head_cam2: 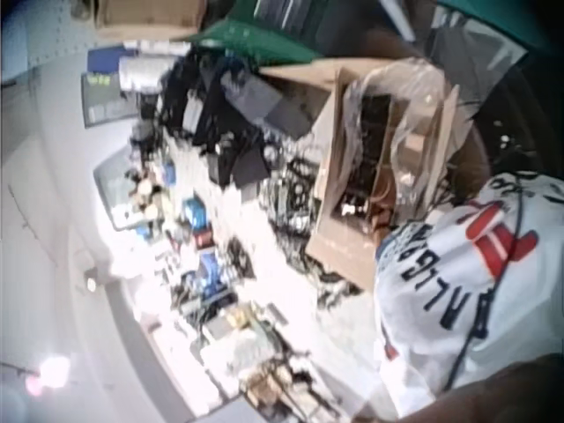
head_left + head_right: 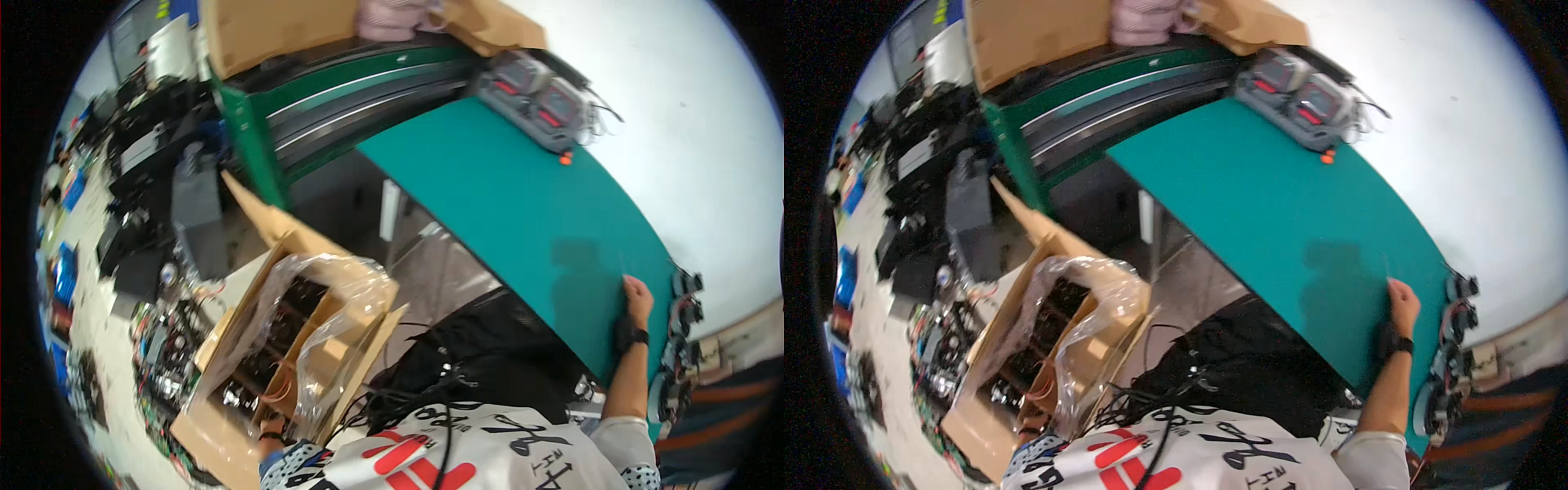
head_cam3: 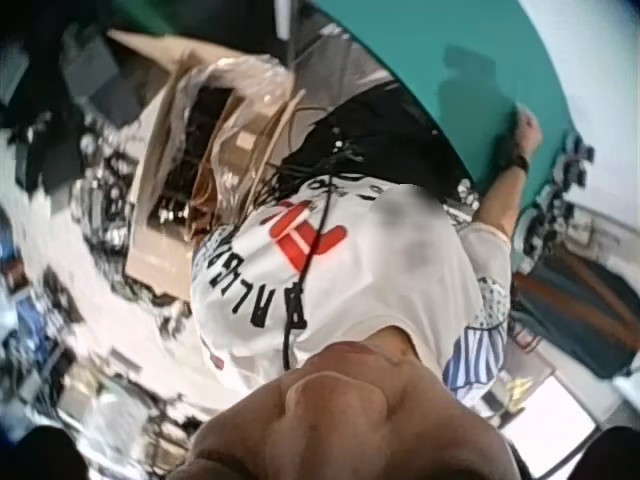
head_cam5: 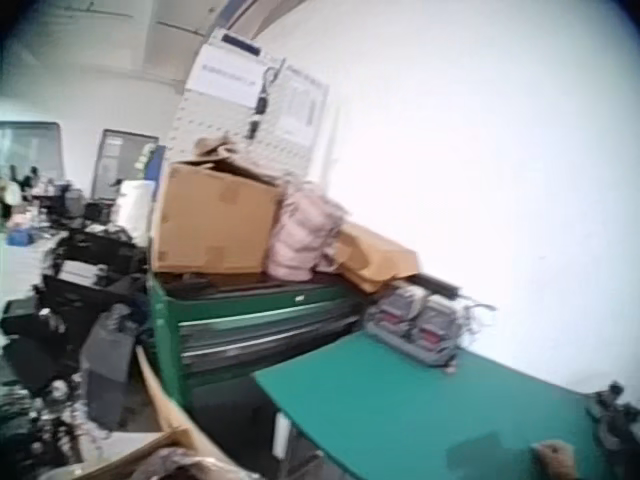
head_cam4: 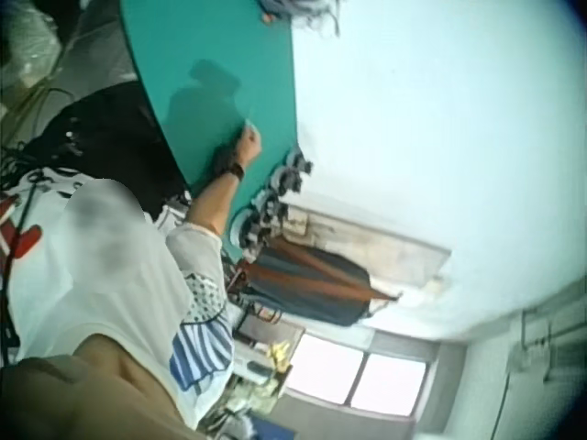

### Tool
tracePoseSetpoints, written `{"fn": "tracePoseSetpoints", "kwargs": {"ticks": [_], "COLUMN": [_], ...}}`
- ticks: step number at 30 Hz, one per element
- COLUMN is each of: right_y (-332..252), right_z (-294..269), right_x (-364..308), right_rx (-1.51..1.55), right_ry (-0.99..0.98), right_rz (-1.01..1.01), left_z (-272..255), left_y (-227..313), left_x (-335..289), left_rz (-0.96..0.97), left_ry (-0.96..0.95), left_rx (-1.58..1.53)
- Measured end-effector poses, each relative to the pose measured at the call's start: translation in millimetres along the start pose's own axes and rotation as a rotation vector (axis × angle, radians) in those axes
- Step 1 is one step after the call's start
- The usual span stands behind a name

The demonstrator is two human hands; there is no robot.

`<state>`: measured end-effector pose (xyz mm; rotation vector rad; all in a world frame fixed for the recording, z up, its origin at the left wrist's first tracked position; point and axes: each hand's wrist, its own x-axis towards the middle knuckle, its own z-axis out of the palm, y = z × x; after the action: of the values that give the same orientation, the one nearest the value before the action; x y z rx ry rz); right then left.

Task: Assembling the metal housing and wiring for an electromechanical motor component.

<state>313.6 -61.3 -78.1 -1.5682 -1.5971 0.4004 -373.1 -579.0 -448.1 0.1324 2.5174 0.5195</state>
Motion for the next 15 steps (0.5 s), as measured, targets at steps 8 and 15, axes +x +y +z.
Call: {"fn": "tracePoseSetpoints", "kwargs": {"ticks": [8,15], "right_y": [-4,-2], "right_z": [11,12], "right_x": [1,-5], "right_rx": [0.046,-0.005], "right_ry": [0.022,0.084], "right_rz": [-0.012,0.029], "left_z": [18,12], "left_y": [63,95], "left_x": [-40,-40], "left_rz": [0.068,0.131], "left_ry": [-0.071,-0.104], "left_rx": [0.082,0.124]}}
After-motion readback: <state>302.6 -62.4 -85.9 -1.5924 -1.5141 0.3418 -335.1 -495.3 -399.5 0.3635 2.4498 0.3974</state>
